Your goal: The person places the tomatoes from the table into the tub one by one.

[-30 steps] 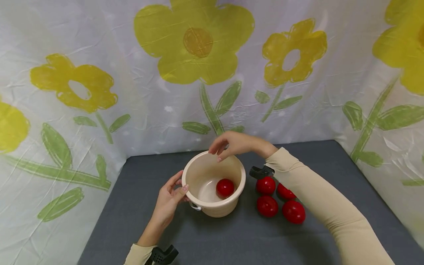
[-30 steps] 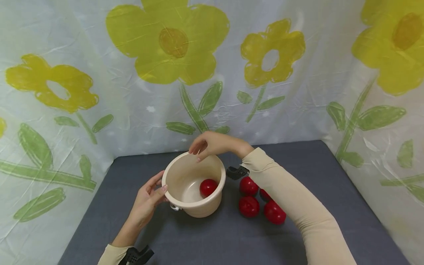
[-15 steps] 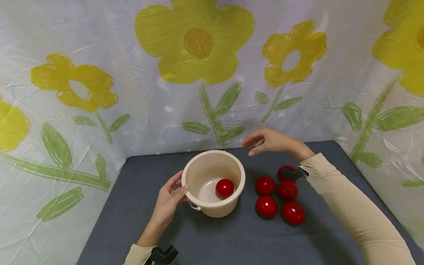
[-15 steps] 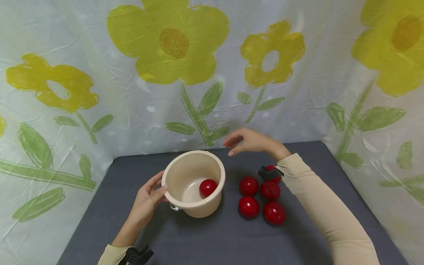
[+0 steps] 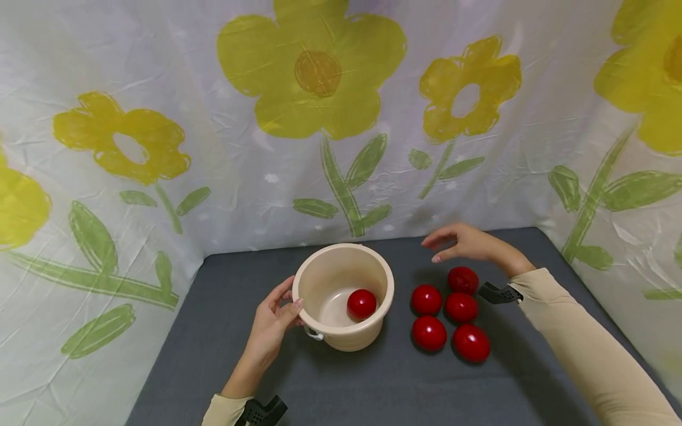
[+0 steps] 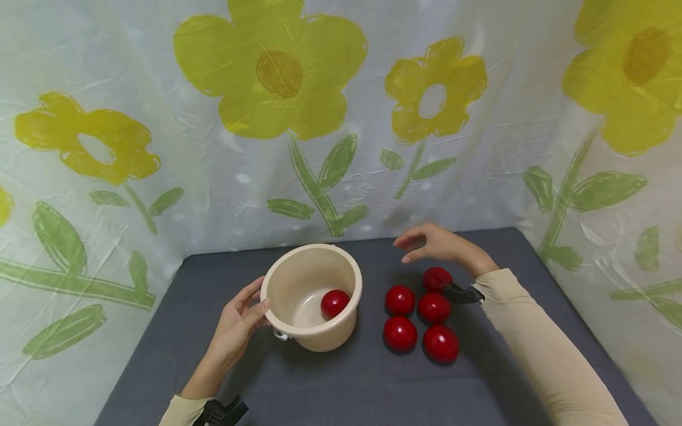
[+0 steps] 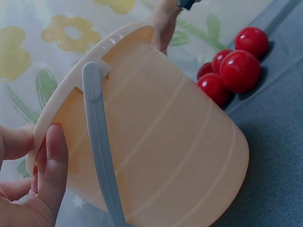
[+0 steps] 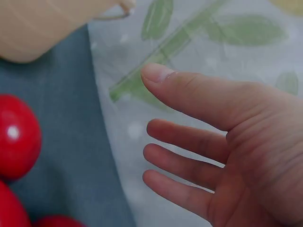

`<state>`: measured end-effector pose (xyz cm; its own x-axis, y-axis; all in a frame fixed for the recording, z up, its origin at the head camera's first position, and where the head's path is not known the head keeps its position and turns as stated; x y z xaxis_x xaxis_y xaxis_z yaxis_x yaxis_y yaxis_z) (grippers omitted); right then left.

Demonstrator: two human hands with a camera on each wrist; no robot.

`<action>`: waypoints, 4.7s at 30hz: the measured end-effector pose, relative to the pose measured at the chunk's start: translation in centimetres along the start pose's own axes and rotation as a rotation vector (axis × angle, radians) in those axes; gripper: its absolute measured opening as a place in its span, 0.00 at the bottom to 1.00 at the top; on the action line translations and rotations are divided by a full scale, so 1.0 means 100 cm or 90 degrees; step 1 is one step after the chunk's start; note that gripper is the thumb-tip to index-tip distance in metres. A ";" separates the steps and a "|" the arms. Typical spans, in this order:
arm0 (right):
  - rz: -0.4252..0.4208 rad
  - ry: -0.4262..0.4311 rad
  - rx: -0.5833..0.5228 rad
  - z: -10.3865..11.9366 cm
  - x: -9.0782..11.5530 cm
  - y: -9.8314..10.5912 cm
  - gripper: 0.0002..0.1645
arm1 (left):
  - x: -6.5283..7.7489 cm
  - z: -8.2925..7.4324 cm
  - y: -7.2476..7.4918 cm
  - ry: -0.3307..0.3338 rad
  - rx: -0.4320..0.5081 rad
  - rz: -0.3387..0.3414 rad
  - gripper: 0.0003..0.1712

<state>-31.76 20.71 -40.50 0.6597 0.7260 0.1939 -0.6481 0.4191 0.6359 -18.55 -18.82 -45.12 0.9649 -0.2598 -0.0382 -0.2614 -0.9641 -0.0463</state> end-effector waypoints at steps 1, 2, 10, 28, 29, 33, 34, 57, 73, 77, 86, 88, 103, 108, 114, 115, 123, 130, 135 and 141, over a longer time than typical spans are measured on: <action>-0.006 -0.004 0.002 -0.004 0.003 0.000 0.28 | 0.000 0.000 0.000 -0.001 0.000 -0.001 0.34; -0.011 -0.008 0.006 -0.008 0.005 -0.001 0.28 | 0.000 0.000 0.000 -0.001 0.001 -0.001 0.34; -0.040 -0.057 0.013 -0.042 0.024 -0.009 0.30 | 0.001 0.000 0.000 -0.009 0.000 -0.003 0.35; -0.041 -0.095 0.005 -0.096 0.039 -0.030 0.34 | 0.001 -0.001 -0.001 0.003 0.002 -0.009 0.35; -0.041 -0.095 0.003 -0.096 0.039 -0.031 0.34 | 0.001 -0.001 -0.001 0.005 0.003 -0.010 0.35; -0.038 -0.096 -0.004 -0.097 0.040 -0.033 0.33 | 0.000 0.001 0.000 0.012 0.002 -0.013 0.35; -0.037 -0.097 -0.006 -0.097 0.040 -0.033 0.33 | 0.000 0.002 0.000 0.013 0.003 -0.013 0.35; -0.066 -0.100 0.005 -0.067 0.038 -0.010 0.32 | 0.001 0.004 0.000 0.012 0.006 -0.014 0.35; -0.031 -0.057 0.010 0.011 0.001 0.029 0.32 | -0.001 -0.001 0.000 -0.014 0.013 0.002 0.35; -0.015 -0.057 0.017 0.028 -0.010 0.030 0.32 | -0.002 0.002 -0.001 -0.002 0.019 -0.001 0.35; 0.017 -0.004 0.027 0.066 -0.038 0.027 0.29 | -0.002 0.003 -0.002 0.005 0.018 0.000 0.36; 0.028 0.005 0.019 0.073 -0.045 0.026 0.29 | -0.002 0.003 -0.001 0.004 0.019 -0.003 0.35; 0.121 0.078 -0.002 0.113 -0.095 0.006 0.28 | 0.000 0.000 -0.002 -0.004 0.015 -0.002 0.35; 0.166 0.096 -0.024 0.122 -0.110 -0.006 0.27 | 0.000 0.002 -0.002 -0.002 0.017 -0.001 0.36; 0.231 0.135 -0.053 0.138 -0.124 -0.024 0.28 | 0.000 0.002 -0.002 -0.002 0.011 -0.001 0.35; 0.242 0.141 -0.052 0.141 -0.127 -0.028 0.28 | 0.000 0.001 -0.002 -0.003 0.010 -0.001 0.35; 0.307 0.161 -0.032 0.147 -0.145 -0.057 0.28 | 0.000 0.001 -0.001 0.001 0.012 0.000 0.35; 0.337 0.147 -0.037 0.142 -0.157 -0.078 0.28 | -0.001 0.003 0.000 0.019 0.011 -0.010 0.35; 0.348 0.121 -0.056 0.135 -0.162 -0.090 0.28 | -0.001 0.003 0.000 0.015 0.007 -0.011 0.35; 0.367 0.087 -0.052 0.131 -0.164 -0.100 0.28 | -0.001 0.002 -0.001 0.010 0.007 -0.010 0.34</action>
<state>-31.12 -2.51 -40.25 0.1412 0.9103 0.3892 -0.9181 -0.0266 0.3954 -18.64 -18.73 -45.35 0.9691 -0.2458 -0.0216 -0.2467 -0.9674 -0.0571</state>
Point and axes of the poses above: each hand's wrist, its own x-axis away from the middle knuckle, its own y-axis out of the back of the hand, z = x × y, the point moved 5 cm from there along -x, towards the middle knuckle, and after that the axes turned 12 degrees about z, right-handed, at the moved point
